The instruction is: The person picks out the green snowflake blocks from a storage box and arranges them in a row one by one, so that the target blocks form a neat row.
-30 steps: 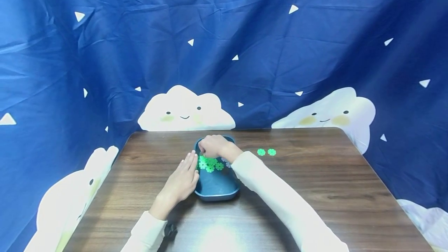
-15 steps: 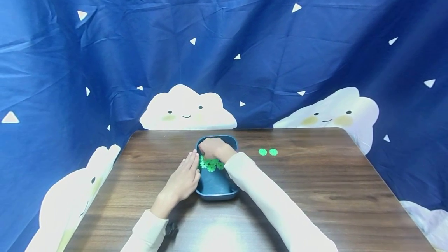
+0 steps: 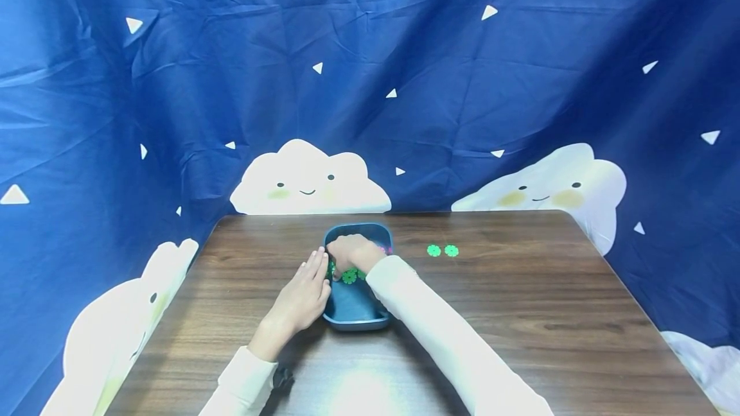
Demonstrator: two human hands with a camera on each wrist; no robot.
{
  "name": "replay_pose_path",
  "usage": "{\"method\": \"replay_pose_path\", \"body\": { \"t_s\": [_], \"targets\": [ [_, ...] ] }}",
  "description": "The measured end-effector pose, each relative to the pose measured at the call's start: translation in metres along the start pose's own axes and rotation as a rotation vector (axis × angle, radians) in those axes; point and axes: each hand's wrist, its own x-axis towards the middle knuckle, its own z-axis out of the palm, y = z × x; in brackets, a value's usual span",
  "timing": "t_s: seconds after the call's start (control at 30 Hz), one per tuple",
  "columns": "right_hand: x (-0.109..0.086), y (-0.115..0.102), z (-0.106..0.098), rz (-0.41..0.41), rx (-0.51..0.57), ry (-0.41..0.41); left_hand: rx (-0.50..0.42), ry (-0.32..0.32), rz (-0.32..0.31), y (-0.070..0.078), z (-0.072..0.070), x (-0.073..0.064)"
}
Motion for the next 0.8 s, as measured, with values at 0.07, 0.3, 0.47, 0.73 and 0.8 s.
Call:
{"method": "replay_pose_path", "body": {
  "t_s": [0.07,0.3,0.47,0.73,0.8],
  "targets": [
    [0.0001,0.0003,0.0008,0.006,-0.007,0.002,0.0,-0.004,-0.002,0.0003,0.0002,0.0003],
    [-0.0013,-0.0014,0.0018,0.003,-0.094,0.024,0.0,-0.019,-0.01,0.0011,0.0001,-0.0002],
    [-0.0014,-0.0023,0.0015,0.004,-0.111,0.025,-0.006,-0.025,-0.013,0.0014,-0.0014,-0.0009],
    [0.0002,-0.0012,0.0049,0.001,-0.154,0.052,0.005,-0.021,-0.006,0.0015,-0.0014,-0.0005],
    [0.0005,-0.0012,0.0053,0.004,-0.162,0.055,0.004,-0.022,-0.006,0.0015,-0.0015,0.0]
  ]
}}
